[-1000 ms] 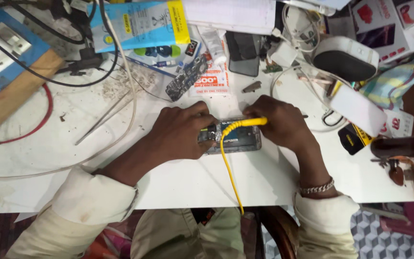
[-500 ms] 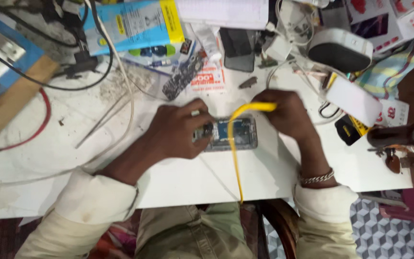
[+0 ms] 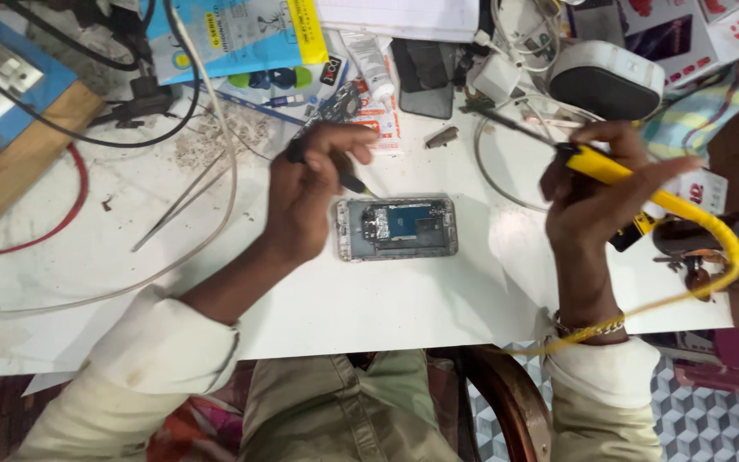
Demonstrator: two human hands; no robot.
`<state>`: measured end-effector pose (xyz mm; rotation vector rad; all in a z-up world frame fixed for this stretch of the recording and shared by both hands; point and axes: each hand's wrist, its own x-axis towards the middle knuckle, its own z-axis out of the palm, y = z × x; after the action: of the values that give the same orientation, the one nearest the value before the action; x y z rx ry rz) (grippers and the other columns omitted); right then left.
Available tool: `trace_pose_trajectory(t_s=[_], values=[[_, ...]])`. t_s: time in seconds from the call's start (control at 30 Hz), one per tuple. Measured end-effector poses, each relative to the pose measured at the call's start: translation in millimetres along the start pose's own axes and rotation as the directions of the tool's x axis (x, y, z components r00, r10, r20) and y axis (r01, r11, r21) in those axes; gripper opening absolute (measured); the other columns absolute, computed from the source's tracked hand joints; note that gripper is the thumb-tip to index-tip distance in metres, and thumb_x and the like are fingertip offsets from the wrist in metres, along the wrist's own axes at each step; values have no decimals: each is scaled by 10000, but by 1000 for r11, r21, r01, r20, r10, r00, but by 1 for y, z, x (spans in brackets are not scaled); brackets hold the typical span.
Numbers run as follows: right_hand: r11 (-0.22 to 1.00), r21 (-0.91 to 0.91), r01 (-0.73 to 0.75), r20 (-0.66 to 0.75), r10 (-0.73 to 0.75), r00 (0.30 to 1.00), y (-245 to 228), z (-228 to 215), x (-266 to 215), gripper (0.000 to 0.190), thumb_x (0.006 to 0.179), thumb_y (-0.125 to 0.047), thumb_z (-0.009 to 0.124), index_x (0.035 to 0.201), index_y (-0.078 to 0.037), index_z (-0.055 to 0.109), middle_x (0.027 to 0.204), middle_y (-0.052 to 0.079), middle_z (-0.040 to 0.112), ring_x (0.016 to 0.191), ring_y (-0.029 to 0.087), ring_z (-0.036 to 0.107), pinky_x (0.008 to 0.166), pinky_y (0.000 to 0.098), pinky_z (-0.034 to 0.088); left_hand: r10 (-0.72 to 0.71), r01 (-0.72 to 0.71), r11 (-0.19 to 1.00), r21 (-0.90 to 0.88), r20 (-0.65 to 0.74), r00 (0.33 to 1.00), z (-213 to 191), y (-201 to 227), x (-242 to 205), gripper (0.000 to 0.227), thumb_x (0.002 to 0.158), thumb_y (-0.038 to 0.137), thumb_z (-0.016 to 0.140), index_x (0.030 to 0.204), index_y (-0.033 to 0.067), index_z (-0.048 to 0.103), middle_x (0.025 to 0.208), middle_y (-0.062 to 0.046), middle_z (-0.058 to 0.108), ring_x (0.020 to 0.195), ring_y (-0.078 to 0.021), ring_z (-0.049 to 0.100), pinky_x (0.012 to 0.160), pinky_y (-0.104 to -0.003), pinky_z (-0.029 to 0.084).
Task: The person uses a soldering iron and a small tool to work on a circuit board placed on a cluttered workbench. They repeatedly apply heat and manipulate components on the board throughout the clip.
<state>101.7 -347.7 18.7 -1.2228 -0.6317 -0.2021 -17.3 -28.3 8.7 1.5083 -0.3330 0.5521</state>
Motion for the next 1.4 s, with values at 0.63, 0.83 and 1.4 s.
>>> trace_pose_trajectory(t_s=[0.63, 0.83, 1.4], values=[[932, 352, 83, -349, 49, 936, -40, -85, -61, 438, 1124, -468, 633, 1326, -83, 575, 944, 76, 660, 759, 148, 654, 615, 266, 533, -256, 238, 934, -268, -33, 966, -16, -1, 1, 261, 1068, 133, 600, 1274, -7, 523, 1187, -127, 688, 882, -129, 703, 751, -309, 658], [943, 316, 104, -573, 102, 813, -38, -112, -65, 402, 1113, -464, 629, 1259, -95, 569, 894, 70, 640, 709, 152, 621, 580, 273, 502, -379, 366, 893, -261, -1, 925, -21, -15, -18, 154, 1058, 75, 590, 1170, -30, 588, 1096, -101, 716, 737, -91, 663, 685, -260, 596], [988, 152, 29, -730, 92, 677, -75, -139, -65, 334, 1082, -455, 615, 1069, -128, 551, 752, 55, 584, 568, 163, 529, 483, 291, 413, -206, 203, 978, -40, -138, 969, -24, -28, -34, 92, 1032, -15, 644, 1116, -4, 609, 1169, -119, 759, 789, -79, 659, 678, -237, 581]])
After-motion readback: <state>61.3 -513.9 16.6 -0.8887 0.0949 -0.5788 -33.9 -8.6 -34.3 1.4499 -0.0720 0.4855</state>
